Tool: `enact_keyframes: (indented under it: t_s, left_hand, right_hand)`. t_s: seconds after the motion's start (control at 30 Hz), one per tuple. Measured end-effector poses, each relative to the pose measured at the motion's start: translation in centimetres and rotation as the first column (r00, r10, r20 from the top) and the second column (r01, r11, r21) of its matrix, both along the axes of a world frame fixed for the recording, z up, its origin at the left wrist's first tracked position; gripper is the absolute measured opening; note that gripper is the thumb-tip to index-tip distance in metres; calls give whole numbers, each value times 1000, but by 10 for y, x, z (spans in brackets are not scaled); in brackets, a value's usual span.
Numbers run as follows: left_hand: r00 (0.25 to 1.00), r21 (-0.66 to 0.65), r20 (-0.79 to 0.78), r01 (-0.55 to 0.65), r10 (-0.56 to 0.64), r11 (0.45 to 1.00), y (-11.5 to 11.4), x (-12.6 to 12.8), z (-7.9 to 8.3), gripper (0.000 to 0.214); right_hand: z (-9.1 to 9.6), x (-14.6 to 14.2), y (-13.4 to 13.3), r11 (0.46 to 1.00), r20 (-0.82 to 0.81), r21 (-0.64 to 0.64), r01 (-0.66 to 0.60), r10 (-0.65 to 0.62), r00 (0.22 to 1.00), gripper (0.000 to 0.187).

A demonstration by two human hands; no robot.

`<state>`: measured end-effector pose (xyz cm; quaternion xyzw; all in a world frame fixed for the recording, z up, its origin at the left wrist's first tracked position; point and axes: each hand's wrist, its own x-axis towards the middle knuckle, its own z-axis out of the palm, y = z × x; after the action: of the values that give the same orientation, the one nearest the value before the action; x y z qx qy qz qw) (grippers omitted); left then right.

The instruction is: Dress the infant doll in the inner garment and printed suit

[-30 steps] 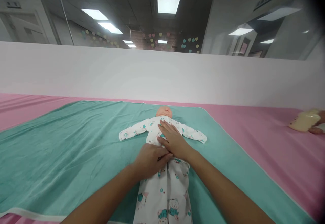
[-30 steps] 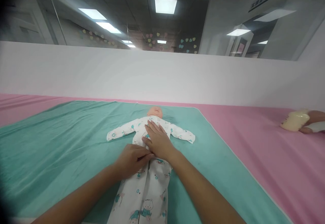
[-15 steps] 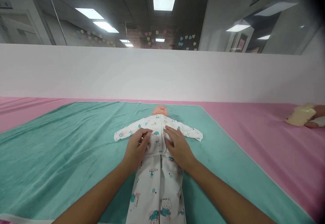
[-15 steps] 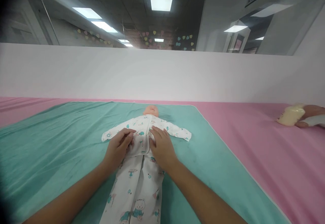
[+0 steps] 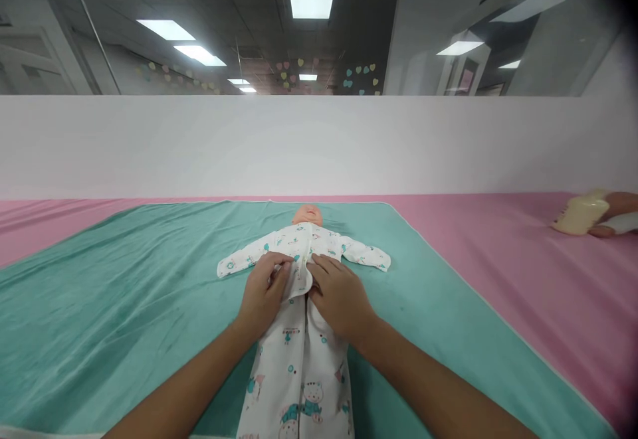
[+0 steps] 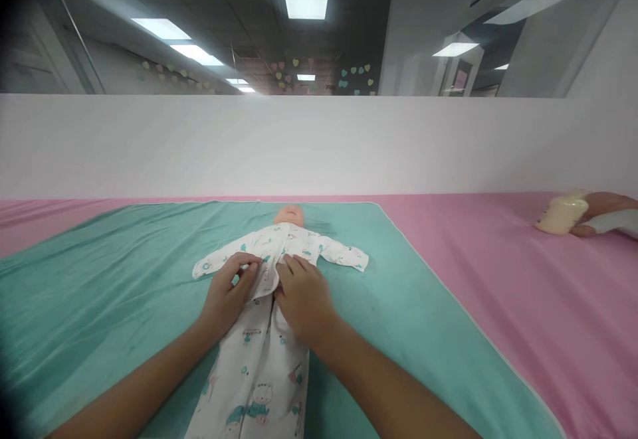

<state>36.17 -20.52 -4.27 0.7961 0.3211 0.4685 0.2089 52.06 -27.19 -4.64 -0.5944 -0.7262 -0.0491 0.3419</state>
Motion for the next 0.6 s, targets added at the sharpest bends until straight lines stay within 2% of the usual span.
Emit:
enact_keyframes:
  t_s: [0.07, 0.13, 0.2, 0.3, 0.37, 0.43, 0.5, 0.57, 0.6]
  left_hand:
    - [1000, -12, -14, -9, 9, 1000, -1, 0, 2, 21]
    - [1000, -30, -26, -13, 12, 999, -2, 0, 4, 22]
    - [999, -49, -36, -8, 6, 999, -2, 0, 5, 22]
    - [999, -51, -43, 15, -17, 999, -3, 0, 3, 22]
    - [997, -44, -69, 42, -45, 998, -2, -1, 1, 22]
    - [991, -40, -117, 64, -68, 997, -1, 0, 1, 24]
    - [980, -34, -188, 55, -60, 998, 3, 2, 4, 25]
    - [961, -15, -275, 21, -25, 1000, 9, 7, 11, 24]
    - [946, 2, -324, 5, -5, 1000, 12, 11, 15, 23]
  right_hand:
    - [5, 4, 0, 1000, -106, 15, 9, -8, 994, 31]
    - [10, 11, 1, 998, -307, 5, 58, -54, 950, 26]
    - [12, 19, 4, 992, -545, -3, 129, -109, 832, 24]
    - [8, 27, 11, 982, -800, 7, 188, -107, 590, 25]
    - [4, 27, 14, 989, -872, 16, 147, -58, 486, 24]
    - [0, 26, 16, 996, -909, 25, 84, -12, 416, 24]
    - [-1, 25, 17, 997, -932, 40, 71, 12, 363, 25]
    - [0, 25, 17, 993, -930, 44, 106, 2, 368, 25]
    - [1, 25, 16, 992, -911, 47, 118, -6, 413, 24]
